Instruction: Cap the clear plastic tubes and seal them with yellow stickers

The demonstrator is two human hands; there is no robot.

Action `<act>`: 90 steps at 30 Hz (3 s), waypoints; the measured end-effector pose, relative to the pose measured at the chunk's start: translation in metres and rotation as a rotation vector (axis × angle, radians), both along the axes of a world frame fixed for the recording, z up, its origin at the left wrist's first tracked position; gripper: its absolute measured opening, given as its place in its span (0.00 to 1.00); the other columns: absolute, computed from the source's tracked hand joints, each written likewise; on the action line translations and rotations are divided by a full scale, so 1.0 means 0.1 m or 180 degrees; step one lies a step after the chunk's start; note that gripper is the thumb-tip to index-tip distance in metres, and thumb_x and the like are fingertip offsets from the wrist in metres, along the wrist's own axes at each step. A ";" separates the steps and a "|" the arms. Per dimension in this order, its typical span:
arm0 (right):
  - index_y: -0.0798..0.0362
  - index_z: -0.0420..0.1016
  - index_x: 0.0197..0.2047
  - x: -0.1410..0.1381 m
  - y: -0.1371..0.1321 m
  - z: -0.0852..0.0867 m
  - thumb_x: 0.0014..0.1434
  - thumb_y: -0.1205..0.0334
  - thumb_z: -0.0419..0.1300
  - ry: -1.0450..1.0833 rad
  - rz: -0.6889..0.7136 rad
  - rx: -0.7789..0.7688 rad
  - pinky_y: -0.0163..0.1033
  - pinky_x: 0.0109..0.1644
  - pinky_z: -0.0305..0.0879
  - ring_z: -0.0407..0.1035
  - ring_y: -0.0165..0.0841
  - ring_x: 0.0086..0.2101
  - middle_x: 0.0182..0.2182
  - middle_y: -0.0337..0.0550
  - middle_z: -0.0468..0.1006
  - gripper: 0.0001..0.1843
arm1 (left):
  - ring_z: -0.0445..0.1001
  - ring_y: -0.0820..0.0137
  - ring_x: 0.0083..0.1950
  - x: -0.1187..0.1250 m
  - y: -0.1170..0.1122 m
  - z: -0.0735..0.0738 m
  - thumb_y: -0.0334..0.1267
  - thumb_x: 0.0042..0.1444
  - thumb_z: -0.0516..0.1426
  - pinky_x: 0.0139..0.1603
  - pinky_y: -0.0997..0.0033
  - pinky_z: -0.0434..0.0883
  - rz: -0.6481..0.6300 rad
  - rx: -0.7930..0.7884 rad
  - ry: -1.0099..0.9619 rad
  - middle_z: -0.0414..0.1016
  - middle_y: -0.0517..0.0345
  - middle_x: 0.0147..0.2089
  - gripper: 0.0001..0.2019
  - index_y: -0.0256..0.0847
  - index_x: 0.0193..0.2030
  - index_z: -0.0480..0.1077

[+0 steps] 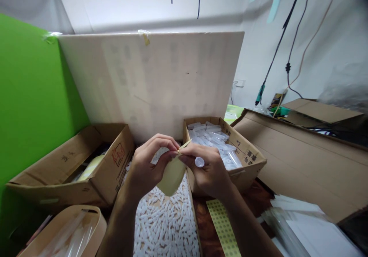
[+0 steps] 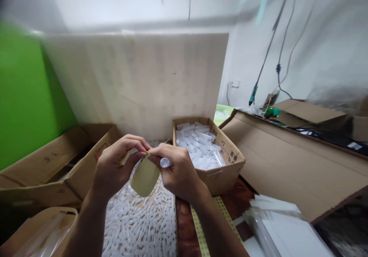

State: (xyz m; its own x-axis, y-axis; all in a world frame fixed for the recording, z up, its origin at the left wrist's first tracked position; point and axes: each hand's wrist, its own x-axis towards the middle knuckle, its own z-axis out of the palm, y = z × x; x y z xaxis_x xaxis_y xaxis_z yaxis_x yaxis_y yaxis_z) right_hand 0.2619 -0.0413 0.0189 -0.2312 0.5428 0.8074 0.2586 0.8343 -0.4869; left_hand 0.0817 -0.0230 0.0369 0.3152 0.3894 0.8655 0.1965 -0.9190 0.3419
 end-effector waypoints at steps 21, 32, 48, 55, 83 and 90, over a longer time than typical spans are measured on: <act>0.52 0.79 0.38 -0.01 -0.02 0.02 0.63 0.74 0.60 0.0010 0.0011 0.0020 0.36 0.36 0.68 0.74 0.30 0.32 0.32 0.40 0.81 0.09 | 0.74 0.72 0.41 -0.01 0.01 0.00 0.27 0.65 0.57 0.44 0.71 0.73 0.0033 0.0066 0.0169 0.72 0.56 0.40 0.04 0.40 0.41 0.68; 0.54 0.79 0.36 -0.04 -0.04 0.05 0.63 0.73 0.60 -0.0021 0.0066 -0.0065 0.35 0.35 0.66 0.72 0.29 0.29 0.29 0.39 0.80 0.08 | 0.72 0.71 0.42 -0.02 0.00 -0.03 0.27 0.67 0.53 0.45 0.70 0.71 -0.0083 -0.0031 0.0297 0.68 0.55 0.42 0.05 0.40 0.41 0.64; 0.53 0.80 0.37 0.04 -0.03 0.07 0.65 0.69 0.62 0.0064 -0.0108 -0.0138 0.35 0.37 0.68 0.74 0.30 0.31 0.32 0.39 0.82 0.06 | 0.79 0.72 0.42 -0.09 -0.04 0.05 0.26 0.61 0.63 0.44 0.73 0.77 0.0219 0.0571 0.0352 0.79 0.55 0.43 0.09 0.41 0.46 0.76; 0.52 0.80 0.40 0.10 0.01 0.02 0.61 0.77 0.58 -0.0269 -0.0078 -0.0021 0.37 0.37 0.67 0.73 0.31 0.33 0.33 0.40 0.80 0.13 | 0.79 0.72 0.42 -0.09 -0.05 0.01 0.24 0.62 0.62 0.44 0.73 0.77 0.0391 0.0733 0.0601 0.79 0.55 0.44 0.09 0.39 0.47 0.76; 0.57 0.80 0.38 0.13 0.08 -0.03 0.59 0.79 0.54 -0.0711 -0.0311 0.0124 0.35 0.38 0.64 0.72 0.31 0.32 0.32 0.43 0.80 0.14 | 0.77 0.71 0.40 -0.08 -0.03 -0.03 0.26 0.64 0.59 0.42 0.70 0.75 0.0538 0.0592 0.0988 0.78 0.54 0.41 0.03 0.35 0.41 0.75; 0.56 0.80 0.38 0.17 0.04 0.02 0.60 0.80 0.54 -0.0671 -0.0171 0.0129 0.33 0.36 0.63 0.71 0.29 0.31 0.31 0.41 0.79 0.16 | 0.77 0.75 0.41 -0.11 -0.04 -0.03 0.26 0.64 0.60 0.43 0.75 0.74 0.0237 0.0387 0.0831 0.77 0.57 0.43 0.07 0.38 0.46 0.75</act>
